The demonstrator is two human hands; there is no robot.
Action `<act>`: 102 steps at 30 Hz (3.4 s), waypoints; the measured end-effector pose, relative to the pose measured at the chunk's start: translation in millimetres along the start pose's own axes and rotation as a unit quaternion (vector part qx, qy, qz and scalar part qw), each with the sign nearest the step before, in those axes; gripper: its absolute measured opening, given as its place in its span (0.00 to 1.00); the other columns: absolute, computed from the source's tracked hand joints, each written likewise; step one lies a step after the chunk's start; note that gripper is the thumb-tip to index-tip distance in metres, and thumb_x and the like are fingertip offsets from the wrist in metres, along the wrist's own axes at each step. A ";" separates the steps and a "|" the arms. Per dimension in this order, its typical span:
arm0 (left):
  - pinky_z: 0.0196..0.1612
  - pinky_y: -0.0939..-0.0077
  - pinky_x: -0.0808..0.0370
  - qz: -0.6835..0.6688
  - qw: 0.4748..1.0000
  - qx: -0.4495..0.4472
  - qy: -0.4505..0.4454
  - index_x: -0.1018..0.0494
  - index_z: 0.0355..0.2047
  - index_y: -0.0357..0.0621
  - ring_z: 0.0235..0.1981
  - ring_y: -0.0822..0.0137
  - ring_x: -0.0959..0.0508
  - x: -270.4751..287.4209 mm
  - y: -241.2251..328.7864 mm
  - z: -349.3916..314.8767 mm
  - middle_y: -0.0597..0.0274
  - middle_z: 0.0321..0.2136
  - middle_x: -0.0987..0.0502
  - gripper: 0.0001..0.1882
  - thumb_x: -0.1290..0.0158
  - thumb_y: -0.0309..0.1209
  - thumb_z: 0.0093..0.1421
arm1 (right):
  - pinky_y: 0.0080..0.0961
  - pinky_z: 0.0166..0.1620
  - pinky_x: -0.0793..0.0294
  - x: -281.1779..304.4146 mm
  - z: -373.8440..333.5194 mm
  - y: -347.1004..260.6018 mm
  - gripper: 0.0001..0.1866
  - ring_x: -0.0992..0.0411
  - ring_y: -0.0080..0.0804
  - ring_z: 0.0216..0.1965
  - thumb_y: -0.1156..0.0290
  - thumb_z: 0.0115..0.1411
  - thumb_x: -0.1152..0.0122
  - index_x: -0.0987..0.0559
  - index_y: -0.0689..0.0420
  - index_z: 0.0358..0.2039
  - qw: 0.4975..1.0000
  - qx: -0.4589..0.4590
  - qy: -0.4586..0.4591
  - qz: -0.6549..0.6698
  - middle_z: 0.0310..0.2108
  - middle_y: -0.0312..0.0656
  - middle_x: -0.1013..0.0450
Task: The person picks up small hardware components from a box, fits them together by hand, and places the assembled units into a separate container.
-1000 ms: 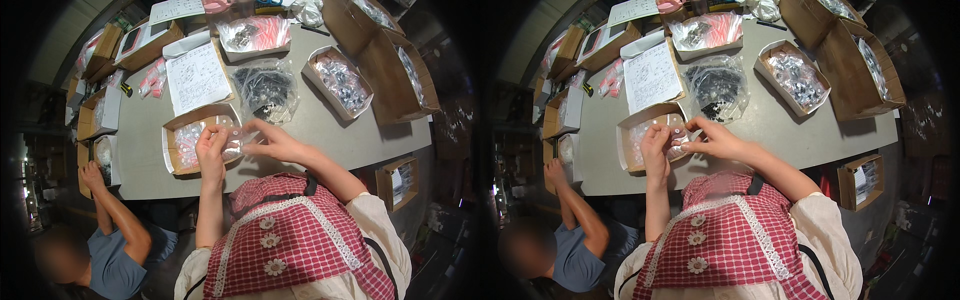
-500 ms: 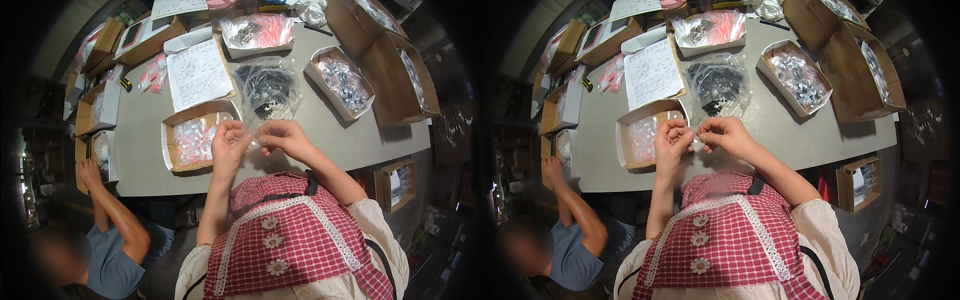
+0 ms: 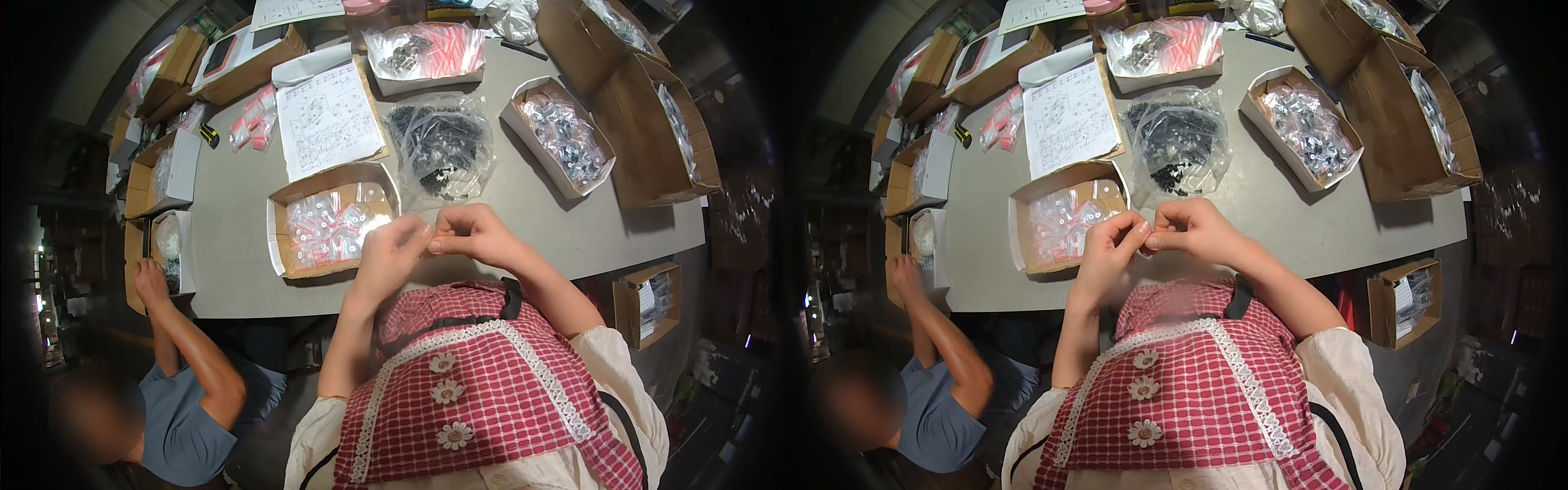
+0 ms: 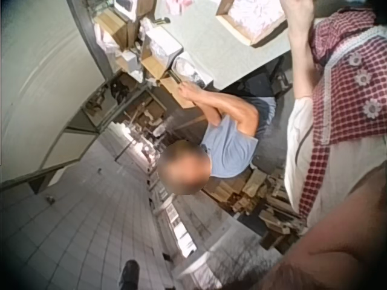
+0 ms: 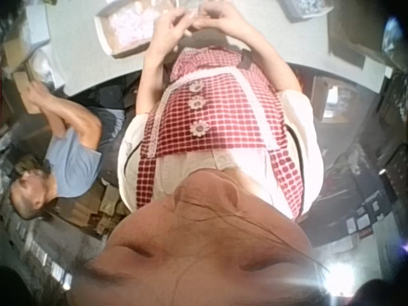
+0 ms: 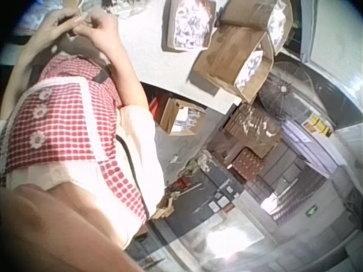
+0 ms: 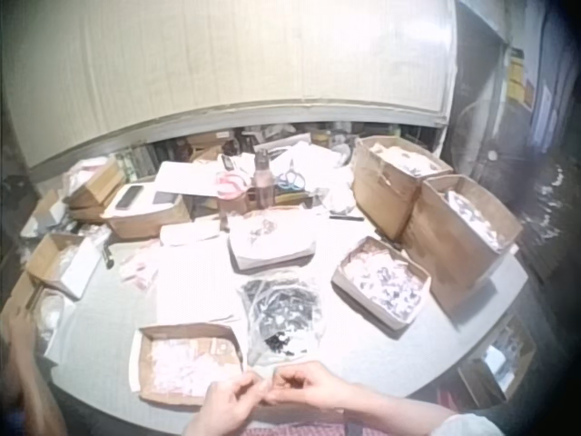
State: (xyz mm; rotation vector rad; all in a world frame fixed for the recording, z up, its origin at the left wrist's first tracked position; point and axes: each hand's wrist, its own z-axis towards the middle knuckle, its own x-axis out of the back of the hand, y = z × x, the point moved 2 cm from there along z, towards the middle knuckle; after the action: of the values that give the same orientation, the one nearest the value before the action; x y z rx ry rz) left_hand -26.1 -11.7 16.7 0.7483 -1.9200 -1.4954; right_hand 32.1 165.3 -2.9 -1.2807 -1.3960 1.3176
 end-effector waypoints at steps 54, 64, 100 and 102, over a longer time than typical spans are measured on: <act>0.44 0.63 0.24 0.214 0.934 -0.247 0.144 0.23 0.44 0.35 0.41 0.49 0.19 -36.5 -24.1 12.8 0.47 0.40 0.19 0.17 0.36 0.26 0.55 | 0.21 0.35 0.21 42.0 -9.3 1.7 0.11 0.22 0.24 0.32 0.71 0.66 0.41 0.21 0.63 0.45 0.969 -0.117 0.040 0.213 0.33 0.38 0.22; 0.43 0.66 0.23 0.174 0.942 -0.244 0.154 0.23 0.44 0.34 0.40 0.53 0.18 -38.6 -30.4 8.7 0.50 0.39 0.19 0.17 0.35 0.25 0.54 | 0.21 0.36 0.22 31.2 -8.0 -17.7 0.09 0.24 0.22 0.30 0.75 0.65 0.41 0.20 0.65 0.43 0.992 -0.073 0.074 0.064 0.33 0.38 0.22; 0.62 0.57 0.28 -0.630 0.768 -0.020 -0.108 0.34 0.61 0.34 0.61 0.48 0.29 4.7 -33.6 0.0 0.45 0.58 0.27 0.31 0.43 0.43 0.65 | 0.34 0.44 0.23 -15.4 -4.1 39.3 0.11 0.20 0.42 0.39 0.72 0.59 0.38 0.20 0.61 0.42 0.972 -0.030 -0.082 -0.218 0.37 0.49 0.19; 0.62 0.58 0.28 -0.622 0.777 -0.032 -0.092 0.34 0.61 0.33 0.61 0.49 0.29 10.9 -31.7 -3.7 0.45 0.57 0.27 0.31 0.43 0.43 0.65 | 0.35 0.45 0.23 -16.5 -1.8 37.9 0.12 0.20 0.44 0.40 0.72 0.58 0.38 0.19 0.61 0.42 0.967 -0.037 -0.102 -0.231 0.38 0.50 0.19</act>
State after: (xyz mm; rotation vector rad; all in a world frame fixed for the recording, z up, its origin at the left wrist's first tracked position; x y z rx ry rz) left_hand -28.3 -28.8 -12.3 2.1543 -1.4023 -2.3761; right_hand 41.8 147.1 -38.7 -0.8072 -1.7734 1.0998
